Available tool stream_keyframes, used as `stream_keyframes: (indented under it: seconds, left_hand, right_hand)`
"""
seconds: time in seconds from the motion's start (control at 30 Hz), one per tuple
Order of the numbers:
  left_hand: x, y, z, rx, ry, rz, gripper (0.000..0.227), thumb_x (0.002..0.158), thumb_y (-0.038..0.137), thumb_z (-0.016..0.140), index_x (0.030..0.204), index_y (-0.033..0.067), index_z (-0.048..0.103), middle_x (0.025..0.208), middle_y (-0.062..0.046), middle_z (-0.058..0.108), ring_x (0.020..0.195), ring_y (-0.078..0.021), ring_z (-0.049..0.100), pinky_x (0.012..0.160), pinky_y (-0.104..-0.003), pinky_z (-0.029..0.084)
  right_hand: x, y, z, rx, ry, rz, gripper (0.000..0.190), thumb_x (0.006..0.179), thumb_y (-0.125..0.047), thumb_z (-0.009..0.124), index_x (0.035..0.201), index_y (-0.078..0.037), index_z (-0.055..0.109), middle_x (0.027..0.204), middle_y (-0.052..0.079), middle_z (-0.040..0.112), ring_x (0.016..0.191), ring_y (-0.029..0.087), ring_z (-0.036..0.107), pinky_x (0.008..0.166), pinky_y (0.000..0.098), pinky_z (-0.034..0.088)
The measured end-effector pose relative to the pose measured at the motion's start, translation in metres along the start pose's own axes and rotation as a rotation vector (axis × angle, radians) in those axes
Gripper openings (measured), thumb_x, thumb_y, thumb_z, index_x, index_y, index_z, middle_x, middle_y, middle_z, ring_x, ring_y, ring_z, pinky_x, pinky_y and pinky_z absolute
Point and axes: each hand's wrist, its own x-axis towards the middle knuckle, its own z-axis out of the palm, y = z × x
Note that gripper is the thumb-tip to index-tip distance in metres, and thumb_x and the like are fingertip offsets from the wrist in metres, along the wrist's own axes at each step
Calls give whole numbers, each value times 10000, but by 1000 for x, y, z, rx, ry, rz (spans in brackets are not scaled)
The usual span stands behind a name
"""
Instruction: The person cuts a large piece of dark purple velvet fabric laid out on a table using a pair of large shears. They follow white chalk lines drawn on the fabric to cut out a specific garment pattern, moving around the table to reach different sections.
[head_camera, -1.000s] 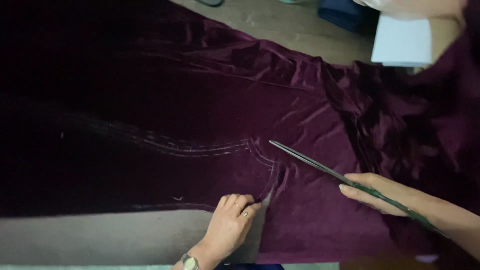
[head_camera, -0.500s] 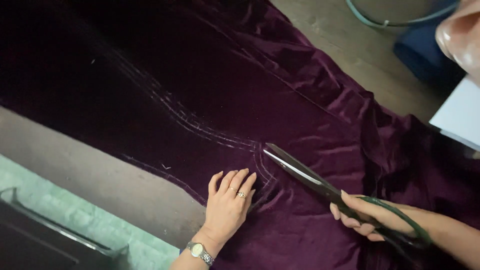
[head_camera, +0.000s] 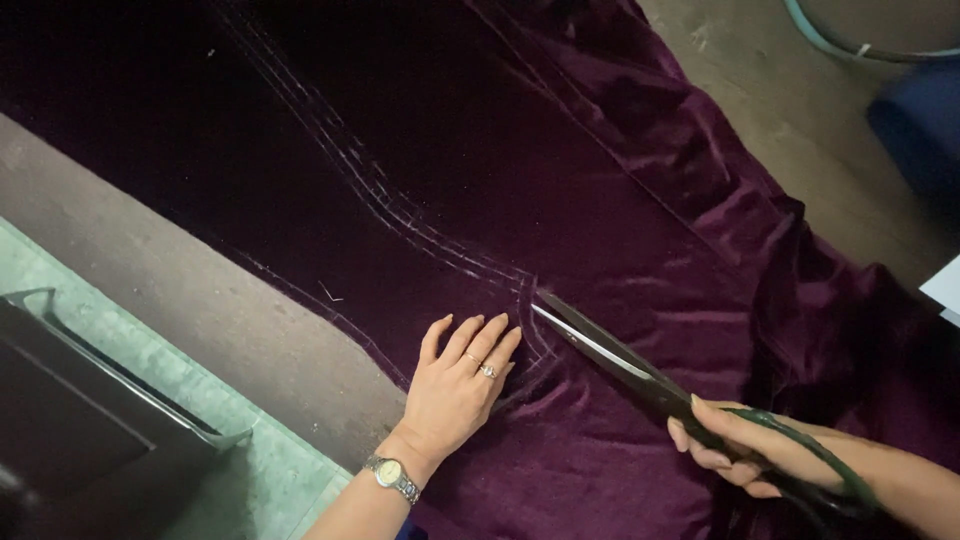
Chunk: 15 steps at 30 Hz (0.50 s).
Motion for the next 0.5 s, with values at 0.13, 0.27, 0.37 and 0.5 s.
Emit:
stream_keyframes:
  seconds: [0.13, 0.27, 0.37, 0.5]
  left_hand:
    - [-3, 0, 4, -11, 14, -4, 332, 924, 235, 639, 1248, 168, 612, 1282, -13, 592, 1109, -223, 569, 1022, -464, 379]
    - [1, 0, 2, -28, 25, -4, 320, 925, 208, 645, 1240, 156, 623, 1267, -29, 610, 1090, -238, 591, 1020, -465, 391]
    - [1, -1, 3, -16, 21, -7, 313, 931, 224, 641, 1237, 162, 625, 1263, -28, 609, 1080, -236, 593, 1011, -461, 396]
    - [0, -3, 5, -12, 22, 11, 319, 936, 232, 632, 1244, 153, 618, 1275, -29, 602, 1089, -236, 578, 1002, -459, 403]
  right_hand:
    - [-4, -6, 1, -52, 37, 38, 542, 931, -491, 364, 980, -27, 640, 699, 61, 409, 502, 119, 236, 406, 232, 225]
    - [-3, -3, -8, -55, -44, 17, 554, 930, -481, 353, 984, 2, 617, 691, 63, 408, 488, 108, 278, 345, 208, 299]
    - [-7, -9, -2, -46, -49, 30, 549, 932, -480, 353, 989, 0, 615, 693, 62, 400, 491, 107, 261, 360, 215, 305]
    - [-11, -20, 2, -91, 86, 72, 503, 952, -437, 396, 986, -13, 665, 697, 64, 423, 515, 129, 287, 401, 236, 265]
